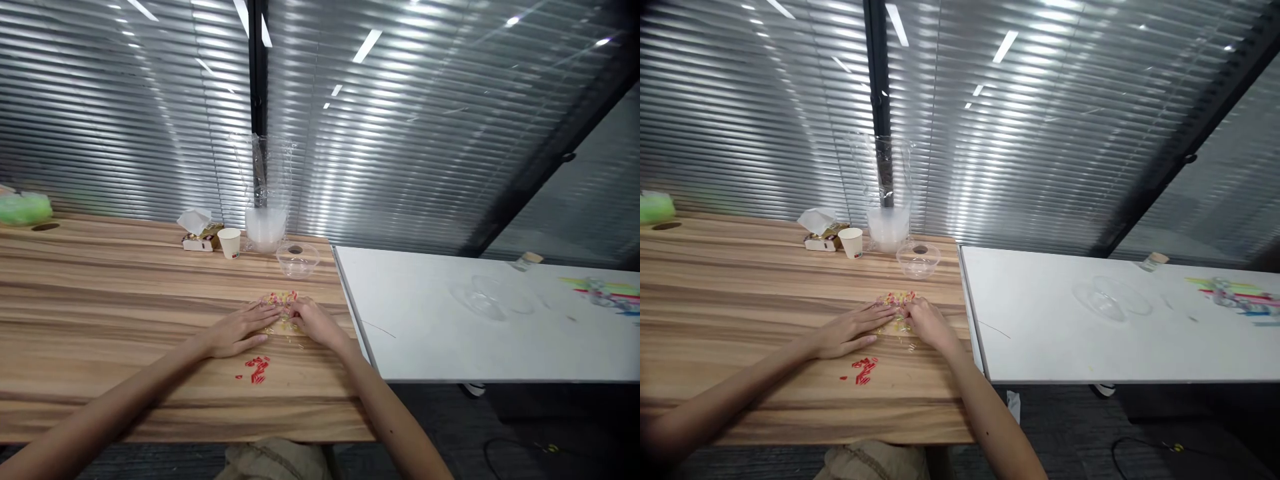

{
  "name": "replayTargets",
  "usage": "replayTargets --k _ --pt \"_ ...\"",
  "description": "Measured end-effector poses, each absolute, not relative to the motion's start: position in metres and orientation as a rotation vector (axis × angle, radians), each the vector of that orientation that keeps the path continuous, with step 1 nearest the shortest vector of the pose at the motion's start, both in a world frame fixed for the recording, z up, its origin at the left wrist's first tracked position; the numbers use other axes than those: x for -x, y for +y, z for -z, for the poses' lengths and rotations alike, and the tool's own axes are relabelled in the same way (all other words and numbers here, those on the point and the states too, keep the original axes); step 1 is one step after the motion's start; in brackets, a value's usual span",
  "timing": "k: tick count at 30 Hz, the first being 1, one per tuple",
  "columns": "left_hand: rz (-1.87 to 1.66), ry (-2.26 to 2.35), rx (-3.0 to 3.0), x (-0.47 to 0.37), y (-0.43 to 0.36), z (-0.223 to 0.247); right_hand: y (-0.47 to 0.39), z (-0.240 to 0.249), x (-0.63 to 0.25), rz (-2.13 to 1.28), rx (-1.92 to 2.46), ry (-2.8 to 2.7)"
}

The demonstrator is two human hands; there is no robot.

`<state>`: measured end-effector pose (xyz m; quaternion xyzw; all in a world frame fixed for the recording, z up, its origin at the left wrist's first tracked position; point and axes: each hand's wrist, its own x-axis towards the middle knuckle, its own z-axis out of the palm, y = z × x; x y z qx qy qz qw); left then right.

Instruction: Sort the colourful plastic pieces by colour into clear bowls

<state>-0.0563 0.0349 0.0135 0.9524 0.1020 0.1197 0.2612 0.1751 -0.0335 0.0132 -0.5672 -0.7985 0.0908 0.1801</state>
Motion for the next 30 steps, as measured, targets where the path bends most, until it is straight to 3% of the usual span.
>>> replayTargets --k 11,30 --pt "-0.087 0.408 -2.899 0.101 0.035 -0.002 -0.034 -0.017 -0.173 -0.343 1.607 -2.244" --pt "-0.215 0.603 -2.967 0.114 0.034 -0.001 -0.029 -0.007 -0.183 -0.542 1.545 -2.111"
